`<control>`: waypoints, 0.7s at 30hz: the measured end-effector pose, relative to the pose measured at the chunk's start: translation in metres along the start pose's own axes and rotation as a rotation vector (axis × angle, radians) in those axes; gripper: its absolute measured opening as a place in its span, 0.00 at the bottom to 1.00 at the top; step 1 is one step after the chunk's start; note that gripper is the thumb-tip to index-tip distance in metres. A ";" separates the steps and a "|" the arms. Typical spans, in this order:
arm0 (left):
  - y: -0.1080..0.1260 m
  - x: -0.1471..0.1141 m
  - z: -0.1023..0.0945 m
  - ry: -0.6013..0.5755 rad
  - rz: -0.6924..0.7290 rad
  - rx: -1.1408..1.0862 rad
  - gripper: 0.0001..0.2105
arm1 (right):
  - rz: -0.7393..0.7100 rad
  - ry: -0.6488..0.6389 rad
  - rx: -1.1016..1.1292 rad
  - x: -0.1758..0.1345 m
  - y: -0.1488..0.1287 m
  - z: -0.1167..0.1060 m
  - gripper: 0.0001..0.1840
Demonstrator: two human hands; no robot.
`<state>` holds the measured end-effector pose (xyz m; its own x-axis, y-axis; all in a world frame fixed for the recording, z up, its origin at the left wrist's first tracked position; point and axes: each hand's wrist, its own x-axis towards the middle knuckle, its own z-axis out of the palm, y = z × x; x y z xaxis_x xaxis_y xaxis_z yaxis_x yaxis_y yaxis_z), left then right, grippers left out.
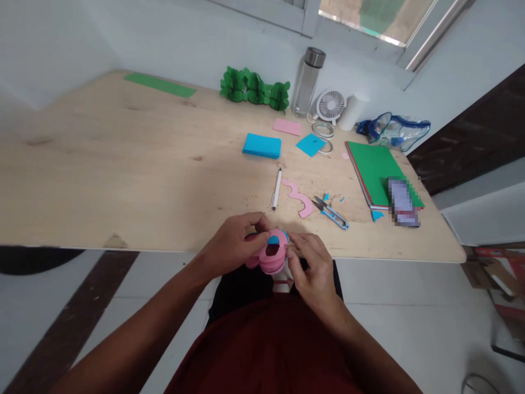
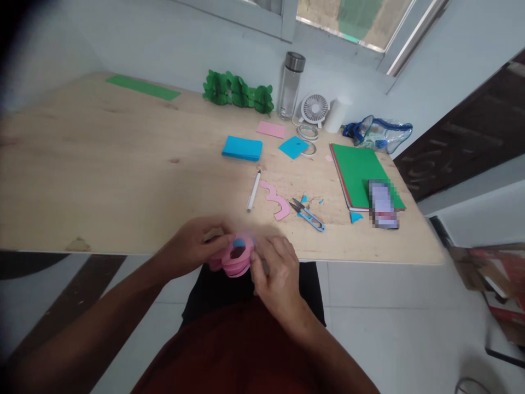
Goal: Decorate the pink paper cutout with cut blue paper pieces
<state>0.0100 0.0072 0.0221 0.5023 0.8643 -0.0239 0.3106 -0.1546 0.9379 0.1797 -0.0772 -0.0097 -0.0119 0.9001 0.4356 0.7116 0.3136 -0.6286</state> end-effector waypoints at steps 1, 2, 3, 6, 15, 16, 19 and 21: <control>0.000 0.000 0.001 0.004 -0.004 0.000 0.06 | -0.009 -0.001 -0.019 0.000 0.000 0.001 0.14; -0.001 -0.001 0.002 0.012 -0.007 -0.002 0.06 | -0.014 -0.001 -0.035 0.000 0.000 0.002 0.15; -0.001 -0.001 0.003 0.024 -0.007 -0.003 0.06 | -0.016 0.002 -0.047 0.000 0.000 0.003 0.15; -0.001 0.001 0.004 0.074 0.020 0.009 0.06 | -0.017 0.025 -0.056 0.003 0.000 0.004 0.15; -0.007 0.009 0.006 0.243 0.166 0.160 0.05 | -0.043 0.096 -0.048 0.017 0.005 0.013 0.18; -0.009 0.009 0.007 0.247 0.169 0.156 0.05 | -0.042 0.098 -0.048 0.016 0.005 0.015 0.18; -0.014 0.009 0.009 0.245 0.167 0.127 0.05 | -0.047 0.111 -0.054 0.014 0.007 0.018 0.17; -0.015 0.008 0.009 0.247 0.161 0.118 0.05 | -0.057 0.121 -0.060 0.013 0.007 0.020 0.16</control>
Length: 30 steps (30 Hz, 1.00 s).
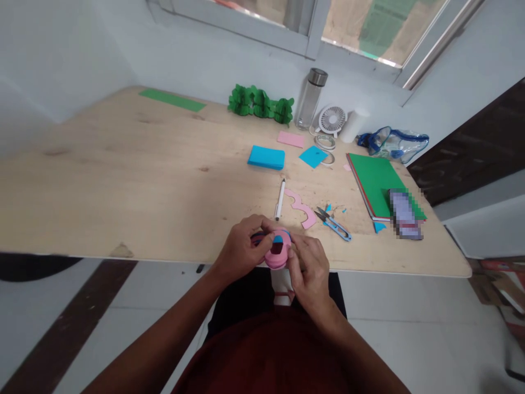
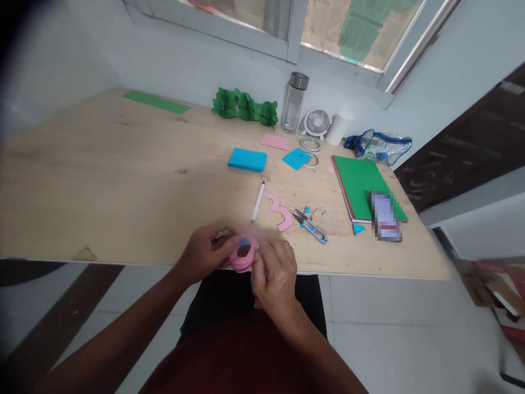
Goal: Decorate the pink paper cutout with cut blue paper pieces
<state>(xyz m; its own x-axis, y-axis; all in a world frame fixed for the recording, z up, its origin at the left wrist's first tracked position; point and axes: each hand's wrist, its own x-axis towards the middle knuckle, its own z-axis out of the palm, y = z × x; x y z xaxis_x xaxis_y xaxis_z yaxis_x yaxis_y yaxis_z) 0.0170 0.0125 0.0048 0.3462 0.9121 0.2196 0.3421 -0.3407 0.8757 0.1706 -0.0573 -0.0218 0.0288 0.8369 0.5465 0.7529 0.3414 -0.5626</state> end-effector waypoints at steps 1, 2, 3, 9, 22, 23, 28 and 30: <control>0.000 0.000 0.000 0.001 -0.003 -0.002 0.05 | -0.003 0.005 -0.003 -0.001 0.000 0.001 0.16; 0.000 0.000 0.000 0.001 -0.007 -0.006 0.05 | -0.006 0.008 -0.006 -0.001 0.000 0.001 0.16; -0.001 0.000 0.000 -0.001 -0.010 -0.012 0.05 | -0.006 0.010 -0.010 -0.002 0.001 0.002 0.16; -0.002 -0.001 0.000 -0.010 -0.014 -0.049 0.05 | -0.025 0.028 -0.031 -0.004 0.003 0.004 0.17; -0.002 -0.001 0.000 -0.019 -0.032 -0.046 0.05 | -0.037 0.025 -0.014 -0.003 0.003 0.002 0.18; -0.003 -0.001 0.000 -0.019 -0.034 -0.045 0.05 | -0.036 0.023 -0.005 -0.003 0.003 0.002 0.18; -0.003 -0.001 0.000 -0.025 -0.038 -0.027 0.05 | -0.017 0.023 0.008 -0.004 0.002 0.002 0.19; -0.003 -0.001 0.000 -0.022 -0.035 -0.028 0.05 | -0.021 0.025 0.004 -0.004 0.002 0.001 0.19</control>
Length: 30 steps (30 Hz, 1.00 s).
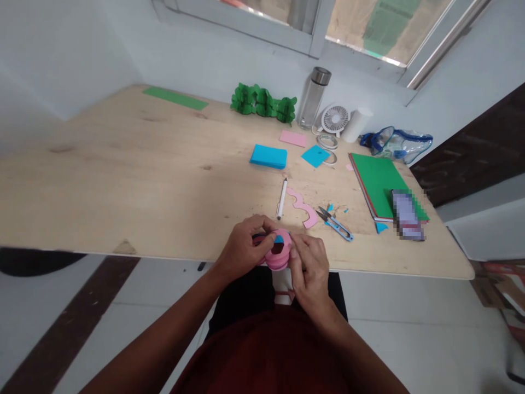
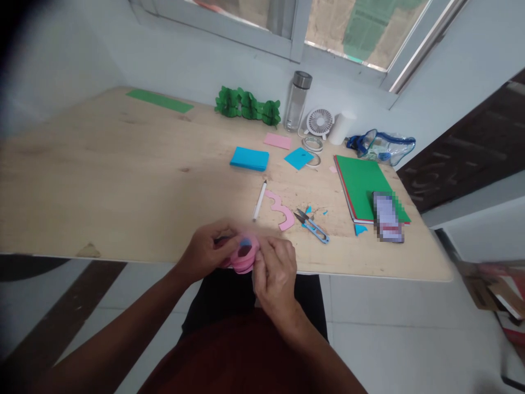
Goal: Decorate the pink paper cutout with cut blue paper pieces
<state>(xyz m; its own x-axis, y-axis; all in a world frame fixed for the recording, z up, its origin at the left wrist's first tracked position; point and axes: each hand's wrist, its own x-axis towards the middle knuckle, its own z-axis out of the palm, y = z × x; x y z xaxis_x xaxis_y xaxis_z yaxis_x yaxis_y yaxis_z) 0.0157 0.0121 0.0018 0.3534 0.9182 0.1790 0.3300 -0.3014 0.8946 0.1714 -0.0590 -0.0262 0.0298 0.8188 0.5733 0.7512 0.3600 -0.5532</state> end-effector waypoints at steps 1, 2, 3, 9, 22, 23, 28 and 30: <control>0.000 0.000 0.000 0.002 0.002 -0.002 0.05 | 0.003 0.003 -0.001 0.000 0.000 0.000 0.20; 0.000 0.000 0.000 0.005 0.004 -0.005 0.05 | 0.005 0.007 -0.001 0.000 0.000 0.000 0.20; 0.000 0.000 0.000 0.006 0.005 -0.006 0.05 | 0.007 0.002 -0.002 0.000 0.001 0.000 0.20; -0.003 0.001 0.001 0.014 -0.002 0.001 0.05 | 0.024 -0.012 0.013 0.001 -0.002 -0.001 0.20; 0.000 0.001 0.000 0.029 0.018 0.027 0.05 | 0.142 0.009 0.142 0.008 0.000 0.000 0.16; 0.000 0.000 0.000 0.028 0.023 0.028 0.04 | 0.155 0.010 0.151 0.010 0.001 -0.001 0.16; 0.000 0.000 0.001 0.018 0.028 0.022 0.04 | 0.236 -0.069 0.233 0.025 0.004 -0.004 0.08; 0.001 0.000 0.001 0.012 0.028 0.020 0.05 | 0.238 -0.093 0.244 0.030 0.005 -0.005 0.05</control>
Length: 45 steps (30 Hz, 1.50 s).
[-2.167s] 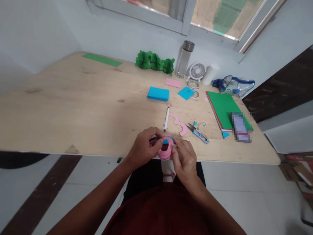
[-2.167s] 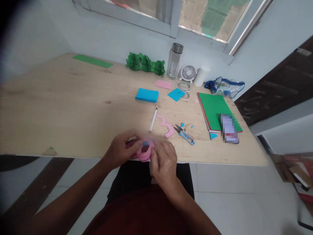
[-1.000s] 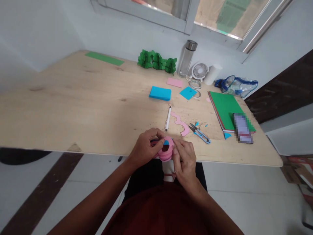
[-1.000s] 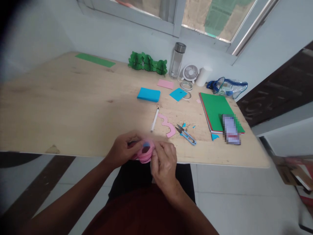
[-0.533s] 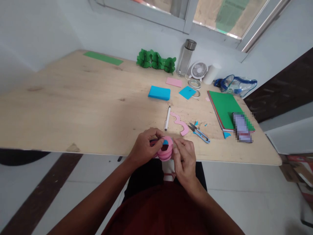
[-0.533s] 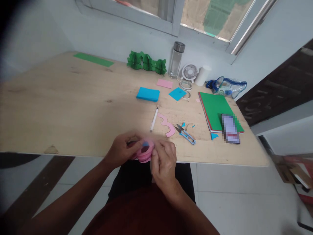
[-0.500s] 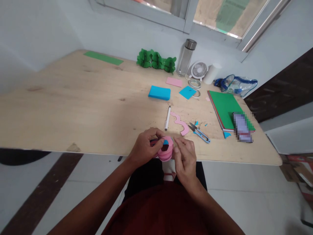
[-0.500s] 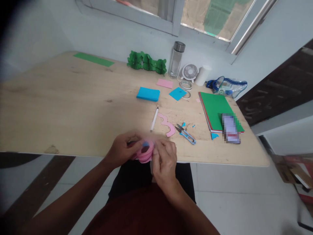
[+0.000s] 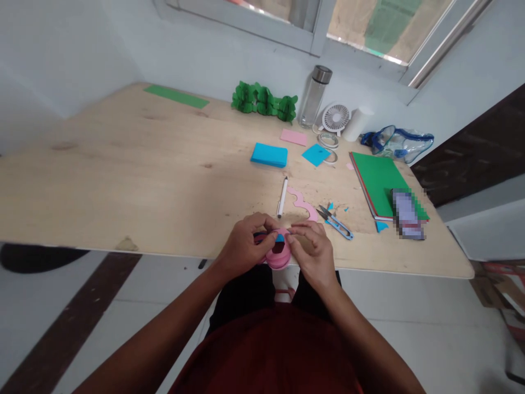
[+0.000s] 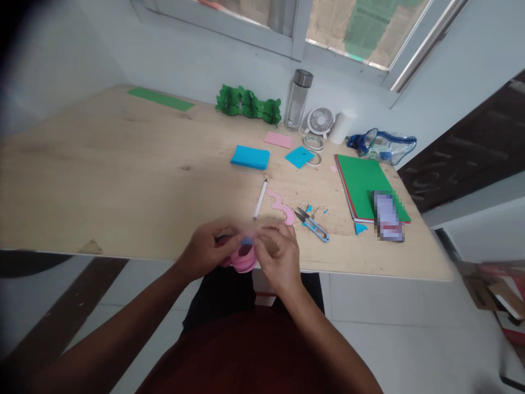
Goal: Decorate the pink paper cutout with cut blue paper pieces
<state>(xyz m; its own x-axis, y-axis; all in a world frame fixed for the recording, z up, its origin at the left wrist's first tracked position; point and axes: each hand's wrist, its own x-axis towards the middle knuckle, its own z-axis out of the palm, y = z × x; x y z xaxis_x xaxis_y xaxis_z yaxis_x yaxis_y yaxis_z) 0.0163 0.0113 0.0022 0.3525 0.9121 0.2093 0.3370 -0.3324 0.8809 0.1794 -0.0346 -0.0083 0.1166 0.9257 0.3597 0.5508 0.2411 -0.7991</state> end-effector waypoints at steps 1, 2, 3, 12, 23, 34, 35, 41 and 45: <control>0.000 0.000 0.000 -0.005 0.001 -0.001 0.05 | 0.000 -0.007 0.000 0.002 -0.001 -0.001 0.04; 0.001 0.000 0.000 -0.008 0.002 -0.001 0.05 | -0.001 -0.013 -0.001 0.003 -0.001 -0.001 0.04; 0.001 0.000 0.000 -0.010 0.000 -0.002 0.05 | 0.000 -0.021 -0.001 0.004 -0.002 -0.002 0.04; 0.004 0.002 -0.005 -0.079 -0.104 -0.148 0.06 | 0.031 -0.059 0.054 0.004 0.001 -0.001 0.06; -0.005 0.010 -0.016 -0.201 -0.183 -0.236 0.08 | 0.092 -0.050 0.081 0.004 0.001 0.001 0.07; -0.001 -0.003 -0.026 -0.148 -0.255 -0.292 0.08 | 0.110 -0.028 0.088 0.003 0.001 0.003 0.07; 0.000 -0.004 -0.025 -0.145 -0.270 -0.305 0.08 | 0.109 -0.025 0.086 0.003 0.000 0.003 0.07; 0.000 -0.003 -0.020 -0.136 -0.227 -0.267 0.07 | 0.106 -0.020 0.076 0.003 -0.003 0.002 0.07; -0.001 -0.004 -0.019 -0.097 -0.212 -0.240 0.06 | 0.103 -0.017 0.077 0.002 -0.002 0.003 0.06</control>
<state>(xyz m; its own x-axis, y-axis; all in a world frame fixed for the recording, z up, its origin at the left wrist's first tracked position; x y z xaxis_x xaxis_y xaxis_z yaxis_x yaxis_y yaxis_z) -0.0020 0.0130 0.0089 0.3818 0.9240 -0.0208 0.2009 -0.0610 0.9777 0.1764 -0.0320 -0.0070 0.1547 0.9515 0.2658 0.4718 0.1652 -0.8661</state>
